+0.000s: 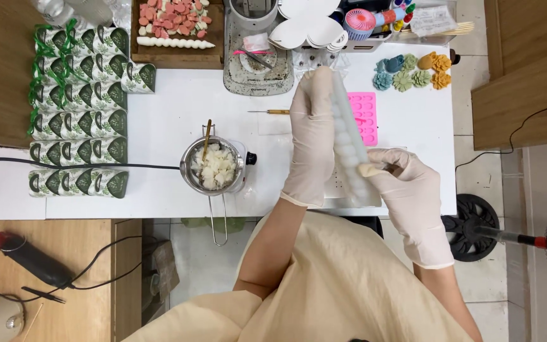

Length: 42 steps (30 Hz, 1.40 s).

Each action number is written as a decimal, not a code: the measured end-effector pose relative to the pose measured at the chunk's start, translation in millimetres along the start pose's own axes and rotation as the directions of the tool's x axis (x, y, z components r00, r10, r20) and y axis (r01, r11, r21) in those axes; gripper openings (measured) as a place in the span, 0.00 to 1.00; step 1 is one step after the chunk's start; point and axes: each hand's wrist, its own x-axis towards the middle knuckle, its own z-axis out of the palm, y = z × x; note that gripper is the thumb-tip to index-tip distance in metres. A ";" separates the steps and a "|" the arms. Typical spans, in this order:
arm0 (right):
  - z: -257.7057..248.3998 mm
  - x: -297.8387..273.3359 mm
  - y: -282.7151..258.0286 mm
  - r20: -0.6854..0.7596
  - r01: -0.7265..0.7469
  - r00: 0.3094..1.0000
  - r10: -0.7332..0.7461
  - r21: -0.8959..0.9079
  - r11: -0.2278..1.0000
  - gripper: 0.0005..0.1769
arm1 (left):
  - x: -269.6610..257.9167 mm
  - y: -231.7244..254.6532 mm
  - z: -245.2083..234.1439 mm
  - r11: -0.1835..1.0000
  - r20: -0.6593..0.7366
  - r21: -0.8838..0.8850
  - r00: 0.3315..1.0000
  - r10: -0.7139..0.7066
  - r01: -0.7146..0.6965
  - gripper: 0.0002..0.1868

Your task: The recorder prepares molds and wax for candle making, including inspecting a silicone mold and using a heat gun on wax chunks.

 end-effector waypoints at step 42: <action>-56.2 23.8 30.2 0.055 -0.065 0.998 0.039 0.633 0.772 0.31 | 49.6 -231.4 -289.7 0.628 -0.352 -0.776 0.865 -0.359 -0.055 0.12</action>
